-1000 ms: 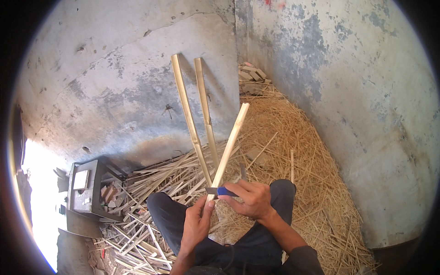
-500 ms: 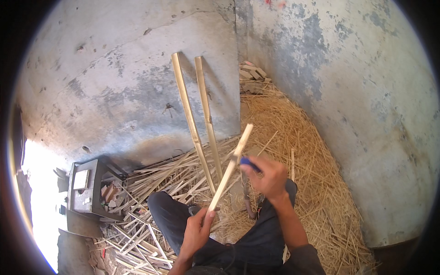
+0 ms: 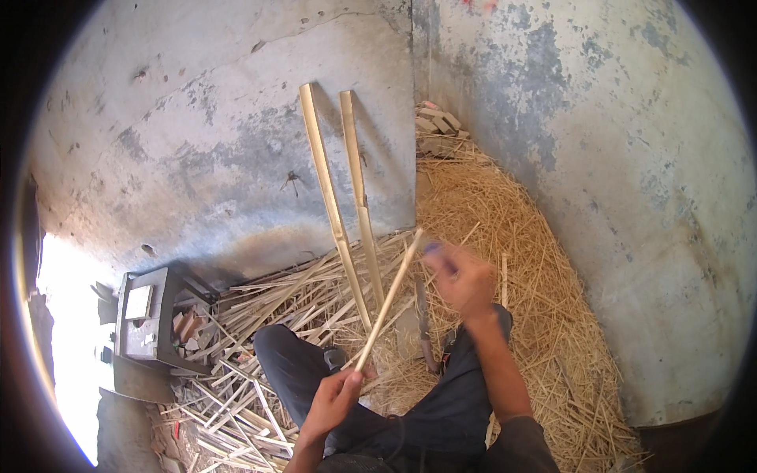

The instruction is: The person sits on the floor and uses a large knife to shave and smooth a long bamboo stick. They repeatedly strike the bamboo to remove the outer layer and then use a smaller knife to refine the surface. The person works on the bamboo stick continuously, occasionally adjusting their grip.

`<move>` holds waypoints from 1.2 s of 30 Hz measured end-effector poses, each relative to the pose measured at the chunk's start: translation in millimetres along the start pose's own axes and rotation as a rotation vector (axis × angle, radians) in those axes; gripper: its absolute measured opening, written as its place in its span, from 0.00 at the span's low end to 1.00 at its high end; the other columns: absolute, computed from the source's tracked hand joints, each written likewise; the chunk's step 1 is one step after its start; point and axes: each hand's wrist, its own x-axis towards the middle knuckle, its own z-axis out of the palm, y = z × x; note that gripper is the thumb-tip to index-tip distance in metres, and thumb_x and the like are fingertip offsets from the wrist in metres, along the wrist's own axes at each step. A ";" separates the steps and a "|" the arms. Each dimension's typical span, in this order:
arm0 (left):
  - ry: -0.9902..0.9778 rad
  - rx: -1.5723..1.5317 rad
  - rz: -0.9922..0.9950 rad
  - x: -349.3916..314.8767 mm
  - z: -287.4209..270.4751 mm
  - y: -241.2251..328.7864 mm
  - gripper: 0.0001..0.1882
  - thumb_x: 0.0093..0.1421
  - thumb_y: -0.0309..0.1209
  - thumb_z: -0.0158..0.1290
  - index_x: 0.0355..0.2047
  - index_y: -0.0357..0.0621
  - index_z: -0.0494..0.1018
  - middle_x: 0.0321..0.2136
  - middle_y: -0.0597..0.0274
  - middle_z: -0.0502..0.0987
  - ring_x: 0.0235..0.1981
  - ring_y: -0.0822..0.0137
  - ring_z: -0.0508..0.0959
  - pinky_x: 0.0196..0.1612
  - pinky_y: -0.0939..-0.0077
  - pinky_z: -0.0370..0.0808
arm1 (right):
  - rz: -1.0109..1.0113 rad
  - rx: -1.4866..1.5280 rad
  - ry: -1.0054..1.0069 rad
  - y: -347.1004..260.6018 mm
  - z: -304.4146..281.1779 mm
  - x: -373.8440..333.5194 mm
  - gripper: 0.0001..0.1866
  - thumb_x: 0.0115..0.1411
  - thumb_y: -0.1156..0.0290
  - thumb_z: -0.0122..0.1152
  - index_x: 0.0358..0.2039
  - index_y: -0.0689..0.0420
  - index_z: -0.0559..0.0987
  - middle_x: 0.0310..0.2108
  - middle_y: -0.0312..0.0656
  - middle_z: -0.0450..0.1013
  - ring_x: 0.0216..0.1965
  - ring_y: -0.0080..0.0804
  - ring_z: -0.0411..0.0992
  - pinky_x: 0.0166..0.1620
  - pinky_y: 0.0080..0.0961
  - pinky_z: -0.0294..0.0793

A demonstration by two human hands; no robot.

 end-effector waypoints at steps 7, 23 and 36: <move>-0.034 0.004 -0.055 -35.1 -23.9 -10.6 0.20 0.81 0.38 0.47 0.58 0.38 0.81 0.21 0.79 0.64 0.23 0.83 0.61 0.27 0.82 0.58 | 0.504 0.152 -0.051 85.1 -50.5 34.0 0.21 0.74 0.55 0.63 0.47 0.63 0.86 0.30 0.33 0.77 0.30 0.21 0.68 0.33 0.27 0.67; 0.028 -0.036 0.170 26.3 7.5 36.2 0.25 0.83 0.42 0.42 0.60 0.32 0.77 0.21 0.79 0.60 0.22 0.84 0.58 0.26 0.81 0.55 | -0.093 0.295 -0.403 -60.9 -8.5 -57.8 0.17 0.63 0.57 0.75 0.44 0.57 0.86 0.32 0.42 0.81 0.27 0.41 0.81 0.30 0.33 0.80; 0.232 0.342 0.288 29.6 22.8 46.2 0.18 0.81 0.36 0.45 0.57 0.36 0.77 0.21 0.45 0.70 0.21 0.52 0.70 0.30 0.59 0.70 | -0.160 0.147 -0.393 -79.1 -14.2 -55.2 0.16 0.61 0.55 0.76 0.42 0.53 0.88 0.24 0.36 0.77 0.20 0.34 0.77 0.24 0.31 0.75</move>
